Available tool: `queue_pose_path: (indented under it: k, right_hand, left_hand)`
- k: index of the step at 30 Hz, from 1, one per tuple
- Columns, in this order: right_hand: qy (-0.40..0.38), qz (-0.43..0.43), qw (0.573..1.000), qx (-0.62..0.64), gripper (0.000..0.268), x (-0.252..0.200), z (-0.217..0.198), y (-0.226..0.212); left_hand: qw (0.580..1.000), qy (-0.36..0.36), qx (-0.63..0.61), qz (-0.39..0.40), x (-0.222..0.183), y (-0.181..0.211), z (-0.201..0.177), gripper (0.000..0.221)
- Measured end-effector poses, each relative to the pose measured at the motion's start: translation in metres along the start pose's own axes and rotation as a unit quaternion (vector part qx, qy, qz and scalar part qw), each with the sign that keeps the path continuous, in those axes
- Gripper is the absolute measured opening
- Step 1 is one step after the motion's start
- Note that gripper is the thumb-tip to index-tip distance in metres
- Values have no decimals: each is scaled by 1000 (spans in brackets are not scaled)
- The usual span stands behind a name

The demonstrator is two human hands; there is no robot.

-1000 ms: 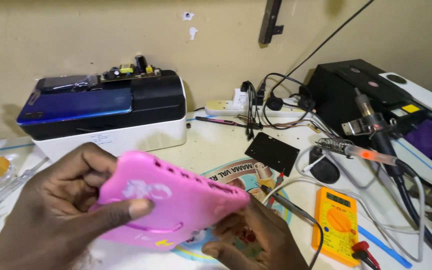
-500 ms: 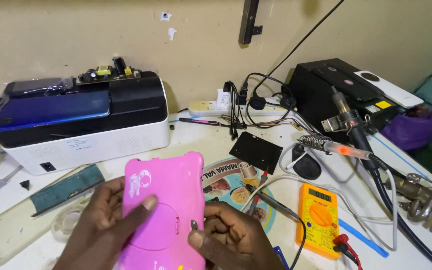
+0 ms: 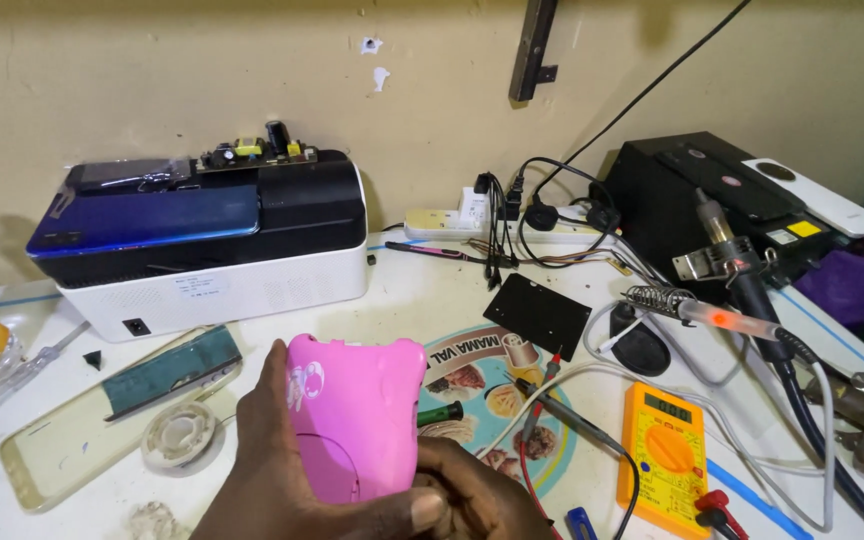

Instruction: Reassembling a pink electronic device by connecting internal circuit boards and snapping the plastic housing together.

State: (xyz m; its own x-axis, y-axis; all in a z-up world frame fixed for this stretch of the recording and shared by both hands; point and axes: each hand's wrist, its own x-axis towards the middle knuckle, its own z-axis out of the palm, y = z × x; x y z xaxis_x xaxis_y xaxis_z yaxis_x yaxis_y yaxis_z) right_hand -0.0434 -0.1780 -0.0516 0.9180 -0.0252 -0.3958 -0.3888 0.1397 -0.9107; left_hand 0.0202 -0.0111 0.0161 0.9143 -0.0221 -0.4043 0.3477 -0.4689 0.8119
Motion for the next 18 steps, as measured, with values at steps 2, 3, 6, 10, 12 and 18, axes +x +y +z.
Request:
queue_pose_path:
  k: [2, 3, 6, 10, 12, 18]
  right_hand:
    - [-7, 8, 1000, 17, 57, -4, 2, -4]
    - [-12, 16, 999, 35, 54, -7, 2, -6]
    - [-137, -92, 983, 80, 74, 0, -7, 12]
    - [-163, -244, 956, 16, 56, 3, -14, -14]
    - [99, -140, 971, 167, 37, -2, -11, -40]
    - [214, -272, 937, -53, 22, 24, -65, -50]
  left_hand:
    - [1000, 1, 28, 14, 8, -13, 3, 158]
    - [998, -1, 56, 29, 11, -19, 4, 173]
    - [998, -20, 64, 3, 6, -5, -5, 153]
    - [997, -71, -13, -33, 5, 7, -19, 144]
    - [978, -89, -132, -133, -5, 24, -27, 129]
    - [951, -74, -279, -114, -17, 44, -36, 71]
